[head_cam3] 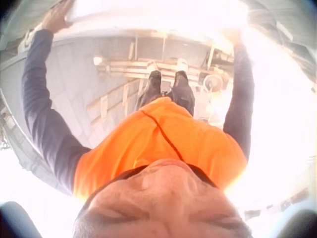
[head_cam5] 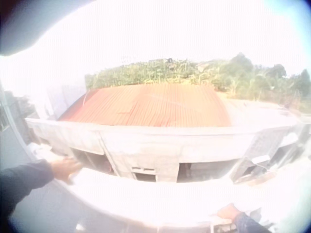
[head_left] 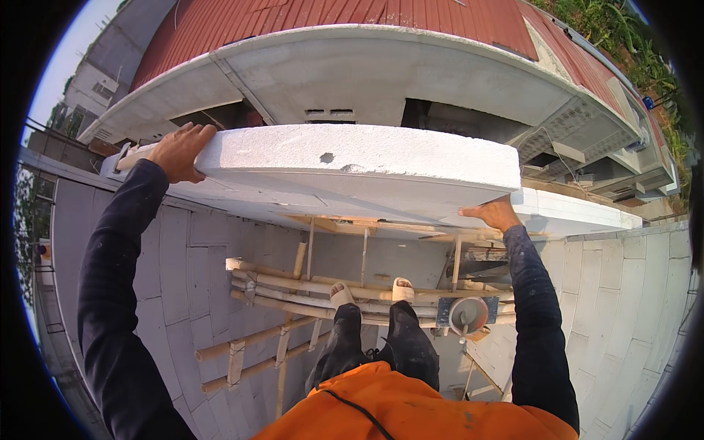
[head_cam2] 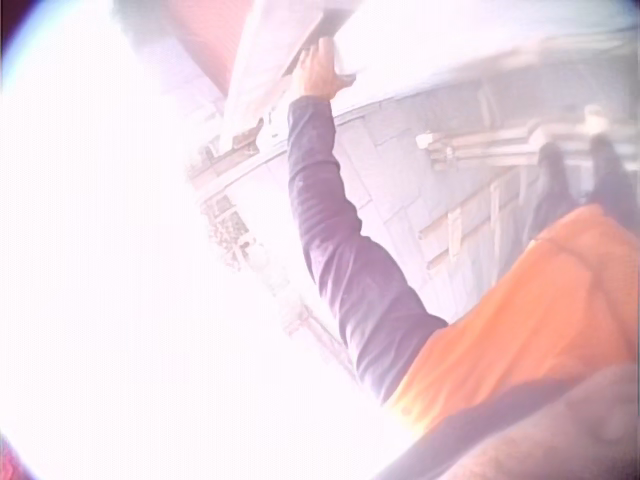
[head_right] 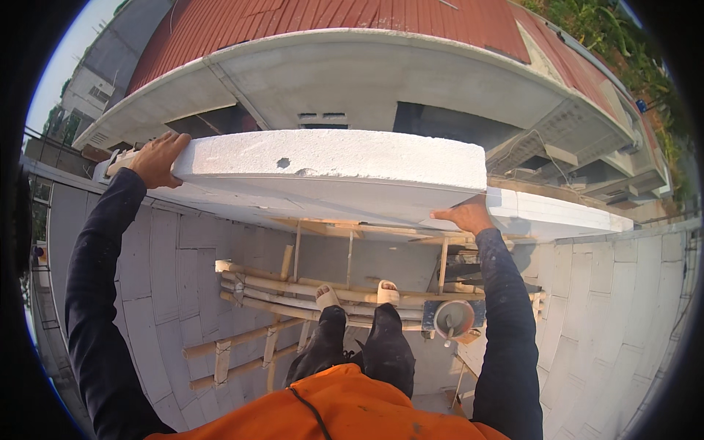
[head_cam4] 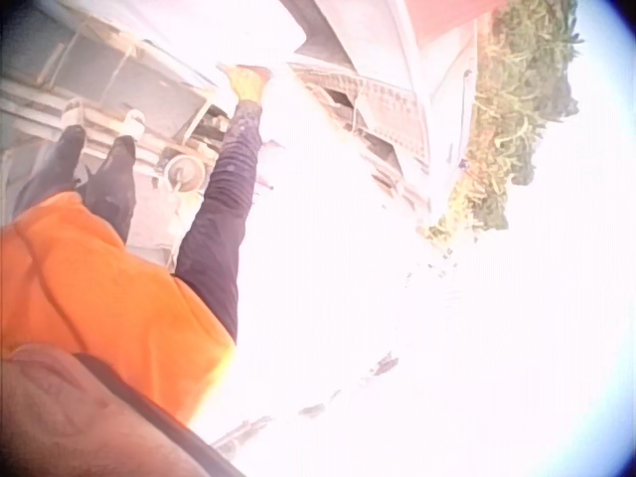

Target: The person fits a large white block onto the top of a wall, secures it with wire to a metal rebar structure, taps it into place using a hatchet, and applies mortar to the joints with a trowel.

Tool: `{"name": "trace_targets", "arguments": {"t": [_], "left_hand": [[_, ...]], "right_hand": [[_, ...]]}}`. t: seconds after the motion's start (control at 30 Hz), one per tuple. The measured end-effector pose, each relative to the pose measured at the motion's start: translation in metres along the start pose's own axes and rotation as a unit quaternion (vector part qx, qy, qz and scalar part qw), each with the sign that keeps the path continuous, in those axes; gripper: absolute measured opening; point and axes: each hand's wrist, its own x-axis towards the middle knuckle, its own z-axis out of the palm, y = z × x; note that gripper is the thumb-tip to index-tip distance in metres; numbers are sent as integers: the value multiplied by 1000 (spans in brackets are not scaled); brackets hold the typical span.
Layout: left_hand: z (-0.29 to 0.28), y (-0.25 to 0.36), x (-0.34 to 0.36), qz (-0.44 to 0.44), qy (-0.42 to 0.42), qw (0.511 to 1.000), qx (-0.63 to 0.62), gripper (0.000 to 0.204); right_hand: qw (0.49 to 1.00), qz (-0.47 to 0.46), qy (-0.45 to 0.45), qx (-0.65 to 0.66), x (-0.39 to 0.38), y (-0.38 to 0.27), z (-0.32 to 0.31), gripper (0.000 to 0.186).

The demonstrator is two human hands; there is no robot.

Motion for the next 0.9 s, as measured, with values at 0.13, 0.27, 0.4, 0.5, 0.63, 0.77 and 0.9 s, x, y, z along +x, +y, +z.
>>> {"name": "trace_targets", "arguments": {"t": [0.13,0.27,0.4,0.5,0.63,0.77,0.9], "left_hand": [[4,0,2,14,27,999,11,94],[-1,5,2,1,22,1000,22,111],[-16,11,-19,18,128,992,1,123],[-18,32,-34,3,211,977,-28,117],[41,62,-77,-37,367,925,-90,74],[119,126,-114,-91,397,887,-217,18],[228,185,-184,-195,314,865,-340,17]], "right_hand": [[1000,28,-9,-9,-4,0,-6,112],[998,38,-40,-29,-10,-14,-16,122],[996,38,70,-38,-40,-46,-25,109],[967,48,246,34,-72,-40,-4,105],[905,110,310,270,-118,-76,23,79],[738,86,331,582,-130,-55,2,71],[636,0,306,709,-116,-73,-44,68]]}}
